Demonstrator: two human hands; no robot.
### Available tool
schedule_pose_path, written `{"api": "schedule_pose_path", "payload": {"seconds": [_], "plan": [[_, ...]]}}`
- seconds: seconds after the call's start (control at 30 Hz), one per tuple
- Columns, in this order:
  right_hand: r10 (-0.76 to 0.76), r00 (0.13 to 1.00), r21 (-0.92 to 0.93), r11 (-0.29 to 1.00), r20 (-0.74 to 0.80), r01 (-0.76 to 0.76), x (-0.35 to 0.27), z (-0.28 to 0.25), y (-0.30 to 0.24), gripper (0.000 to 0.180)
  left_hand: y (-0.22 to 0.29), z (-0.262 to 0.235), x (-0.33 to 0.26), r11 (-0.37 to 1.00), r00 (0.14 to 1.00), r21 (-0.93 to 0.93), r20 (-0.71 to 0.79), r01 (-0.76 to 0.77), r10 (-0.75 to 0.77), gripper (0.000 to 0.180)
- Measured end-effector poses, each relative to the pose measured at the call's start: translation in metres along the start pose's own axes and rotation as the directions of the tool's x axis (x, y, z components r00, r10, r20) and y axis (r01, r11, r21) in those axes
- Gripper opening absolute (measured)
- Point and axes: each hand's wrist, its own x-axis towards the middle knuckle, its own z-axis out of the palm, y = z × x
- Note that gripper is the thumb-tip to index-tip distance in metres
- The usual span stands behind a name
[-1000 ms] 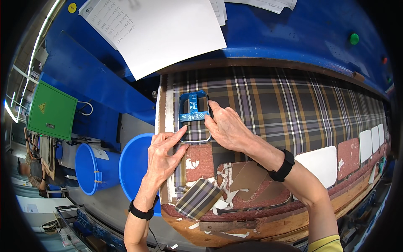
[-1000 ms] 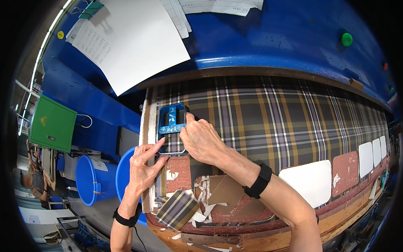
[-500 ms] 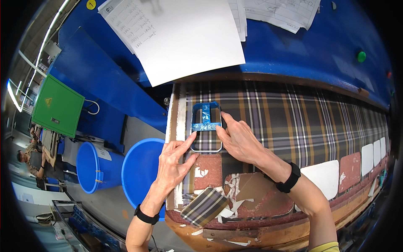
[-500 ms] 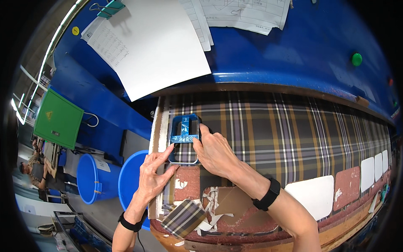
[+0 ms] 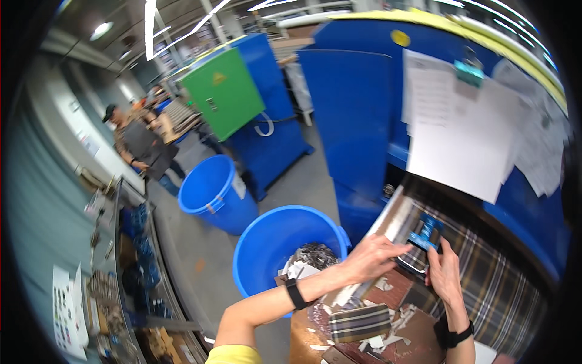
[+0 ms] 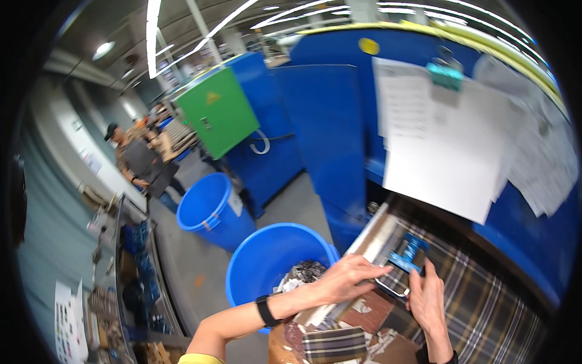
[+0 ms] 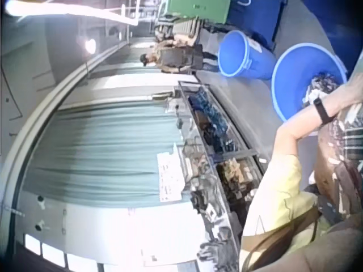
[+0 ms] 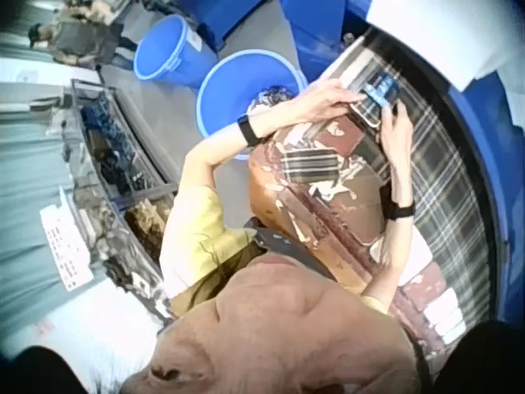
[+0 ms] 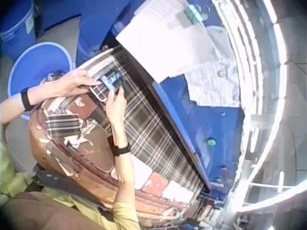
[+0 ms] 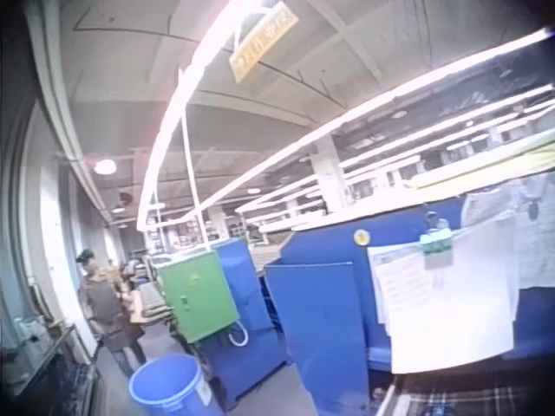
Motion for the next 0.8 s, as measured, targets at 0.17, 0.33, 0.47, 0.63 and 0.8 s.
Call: {"api": "schedule_pose_path", "payload": {"seconds": [0.17, 0.33, 0.47, 0.63, 0.8], "plan": [[-0.046, 0.999, -0.045, 0.998, 0.011, 0.047, 0.007, 0.007, 0.015, 0.054, -0.005, 0.007, -0.008, 0.999, 0.999, 0.003, 0.013, 0.05, -0.05, 0.059], [-0.03, 1.0, -0.022, 0.999, 0.009, 0.03, 0.014, 0.001, 0.028, 0.059, -0.002, 0.012, -0.004, 0.994, 0.995, 0.056, 0.032, 0.093, -0.095, 0.06], [-0.02, 0.997, 0.073, 0.997, 0.077, 0.015, 0.018, -0.005, 0.033, 0.067, -0.002, 0.012, -0.003, 0.992, 0.994, 0.072, 0.027, 0.104, -0.106, 0.06], [-0.041, 0.995, 0.107, 0.994, 0.086, 0.031, 0.01, -0.013, 0.044, 0.064, 0.0, 0.014, -0.002, 0.99, 0.992, 0.059, 0.007, 0.126, -0.127, 0.058], [-0.026, 0.989, 0.113, 0.994, 0.142, 0.01, 0.006, -0.028, 0.067, 0.05, 0.001, 0.013, -0.004, 0.989, 0.991, 0.07, 0.0, 0.131, -0.131, 0.055]]}}
